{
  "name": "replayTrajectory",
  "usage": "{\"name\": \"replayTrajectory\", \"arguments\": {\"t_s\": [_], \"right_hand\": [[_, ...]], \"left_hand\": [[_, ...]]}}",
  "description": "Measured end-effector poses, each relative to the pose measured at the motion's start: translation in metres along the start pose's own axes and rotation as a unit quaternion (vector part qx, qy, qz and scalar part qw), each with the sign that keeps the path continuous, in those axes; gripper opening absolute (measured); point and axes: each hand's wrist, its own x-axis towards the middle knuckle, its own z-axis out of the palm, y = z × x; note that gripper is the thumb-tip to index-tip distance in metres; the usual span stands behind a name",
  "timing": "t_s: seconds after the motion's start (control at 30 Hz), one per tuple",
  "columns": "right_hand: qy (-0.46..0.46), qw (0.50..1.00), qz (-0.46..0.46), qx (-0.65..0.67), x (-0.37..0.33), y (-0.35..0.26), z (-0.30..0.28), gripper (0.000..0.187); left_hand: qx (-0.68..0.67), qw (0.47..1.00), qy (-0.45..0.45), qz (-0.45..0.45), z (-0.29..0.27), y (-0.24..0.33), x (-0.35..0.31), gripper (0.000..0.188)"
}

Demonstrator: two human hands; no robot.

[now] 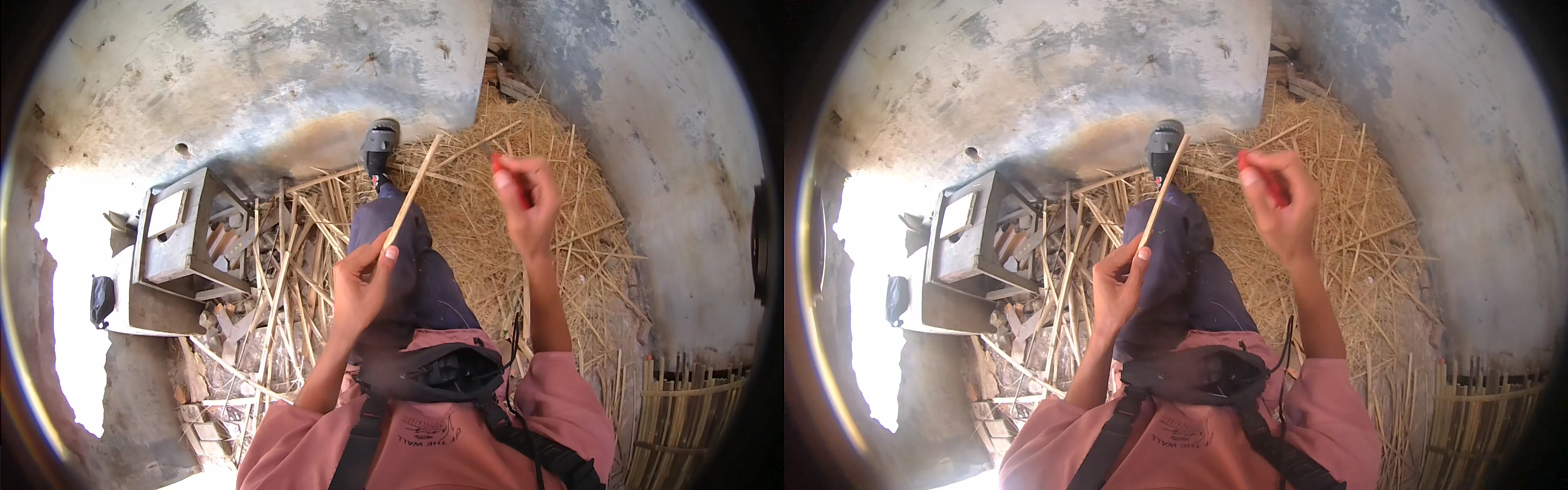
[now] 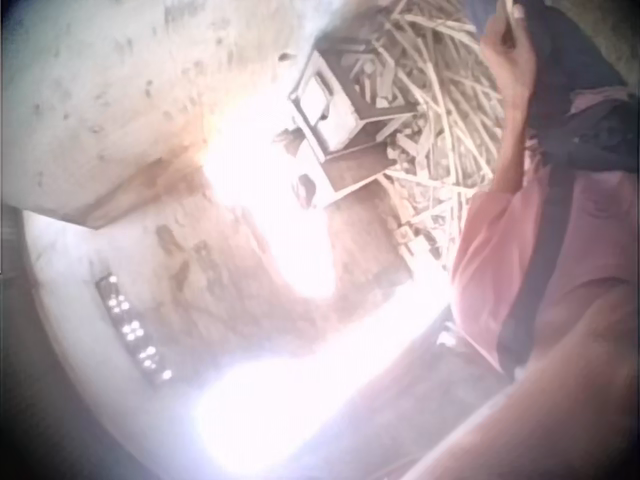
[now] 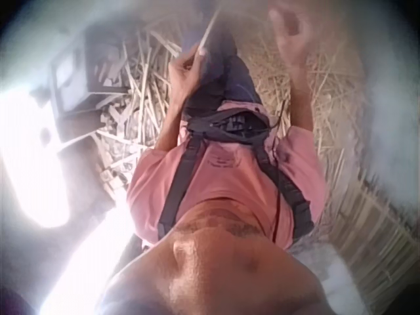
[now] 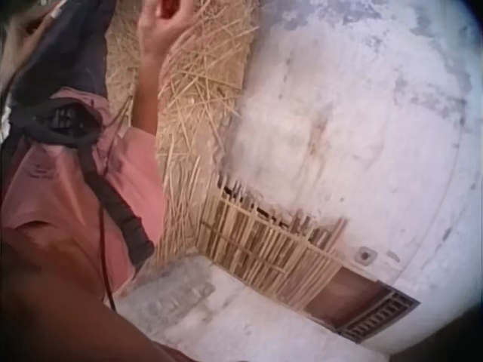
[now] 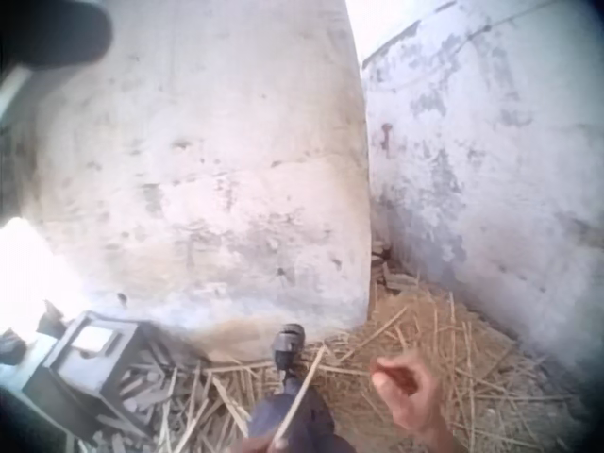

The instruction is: The person scrapes a wooden stick using a red-handled tool while sitting on a ground covered in wood shavings.

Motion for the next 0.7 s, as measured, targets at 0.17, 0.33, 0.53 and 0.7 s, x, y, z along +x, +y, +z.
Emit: {"name": "replayTrajectory", "arguments": {"t_s": [0.17, 0.33, 0.53, 0.7], "right_hand": [[-0.103, 0.981, -0.16, -0.044, -0.036, -0.017, 0.031, 0.018], [-0.168, 0.963, -0.19, -0.093, -0.053, -0.014, 0.031, 0.023], [-0.179, 0.955, -0.218, -0.091, -0.057, -0.016, 0.032, 0.027], [-0.172, 0.953, -0.225, -0.106, -0.06, -0.019, 0.034, 0.028]], "left_hand": [[0.002, 0.995, -0.016, 0.097, 0.007, 0.013, 0.001, 0.038], [-0.037, 0.994, -0.037, 0.098, 0.01, 0.015, 0.0, 0.042], [-0.123, 0.984, -0.049, 0.115, 0.014, 0.014, 0.001, 0.047], [-0.094, 0.99, -0.024, 0.104, 0.016, 0.013, 0.001, 0.04]]}}
